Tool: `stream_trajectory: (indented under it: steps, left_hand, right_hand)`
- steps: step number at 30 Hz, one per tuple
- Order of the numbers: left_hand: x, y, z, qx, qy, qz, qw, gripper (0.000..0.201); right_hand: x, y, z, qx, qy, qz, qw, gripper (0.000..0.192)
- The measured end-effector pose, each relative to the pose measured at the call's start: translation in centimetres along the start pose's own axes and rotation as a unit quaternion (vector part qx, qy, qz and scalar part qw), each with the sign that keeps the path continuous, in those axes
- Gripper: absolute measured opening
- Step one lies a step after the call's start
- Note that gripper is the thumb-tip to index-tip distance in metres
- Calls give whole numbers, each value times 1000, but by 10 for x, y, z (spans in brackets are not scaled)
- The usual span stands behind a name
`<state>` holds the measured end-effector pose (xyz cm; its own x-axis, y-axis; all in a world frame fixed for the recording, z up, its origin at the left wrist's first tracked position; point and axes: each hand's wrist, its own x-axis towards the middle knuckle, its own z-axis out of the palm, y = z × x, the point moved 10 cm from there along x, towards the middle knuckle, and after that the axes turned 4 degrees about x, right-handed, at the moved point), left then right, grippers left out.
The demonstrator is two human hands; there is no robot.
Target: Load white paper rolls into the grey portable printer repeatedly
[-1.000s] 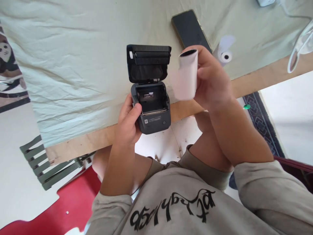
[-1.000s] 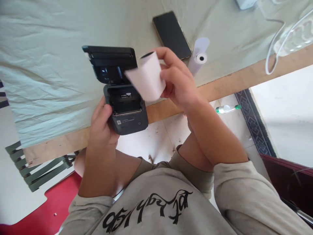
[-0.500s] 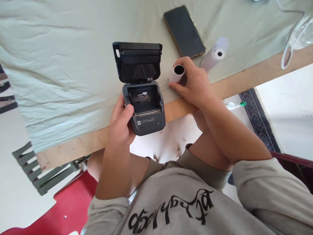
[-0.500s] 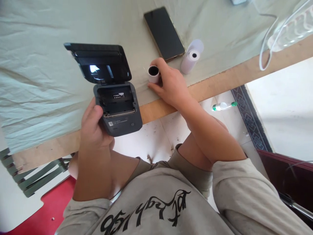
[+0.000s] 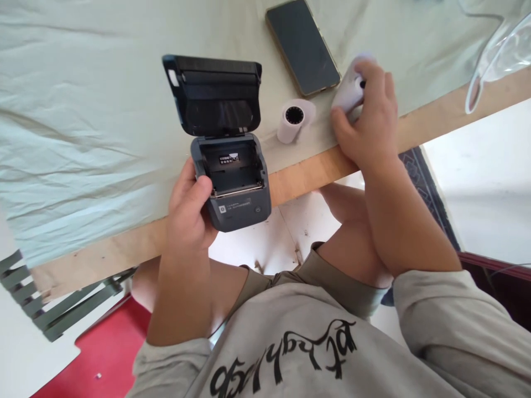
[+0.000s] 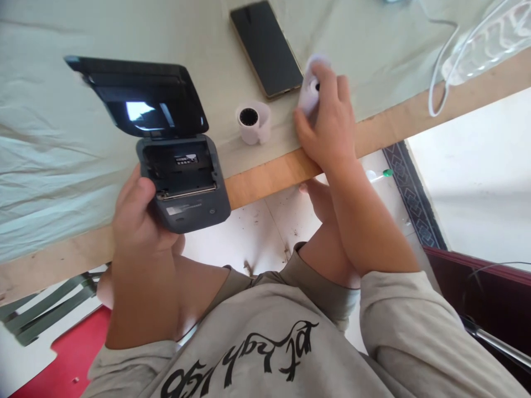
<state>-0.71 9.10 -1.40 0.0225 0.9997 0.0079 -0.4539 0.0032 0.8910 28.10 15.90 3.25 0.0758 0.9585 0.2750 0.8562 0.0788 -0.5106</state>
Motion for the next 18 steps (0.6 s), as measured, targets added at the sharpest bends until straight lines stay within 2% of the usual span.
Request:
stream_trajectory:
  steps: [3, 6, 8, 10, 12, 14, 15, 16, 18]
  left_hand:
    - [2, 2, 1, 5, 8, 5, 1000, 33]
    - [1, 1, 2, 11, 10, -2, 1000, 31]
    - [-1, -1, 3, 15, 6, -12, 1000, 30]
    - [-2, -2, 3, 17, 2, -17, 1000, 31]
    - [-3, -2, 3, 22, -5, -19, 1000, 31]
    - [-3, -2, 2, 24, -10, -20, 999, 31]
    - [-3, -2, 2, 26, -12, -22, 999, 30]
    - [-3, -2, 2, 26, -15, -24, 999, 30]
    - [-4, -2, 2, 25, -16, -24, 999, 31]
  right_hand:
    - [3, -1, 4, 8, -8, -5, 1000, 55]
    - [0, 3, -5, 127, 33, -18, 991, 65]
    - [-4, 5, -21, 244, 96, -43, 964, 72]
    - [-8, 13, -35, 356, 157, -51, 920, 69]
    - [-5, 30, -31, 479, 166, 18, 862, 49]
    - [-3, 49, -12, 571, 157, 137, 794, 25]
    - [-4, 55, -4, 588, 154, 184, 772, 16]
    - [-4, 58, 2, 588, 156, 213, 764, 11]
    - [-3, 60, 7, 563, 156, 229, 779, 16]
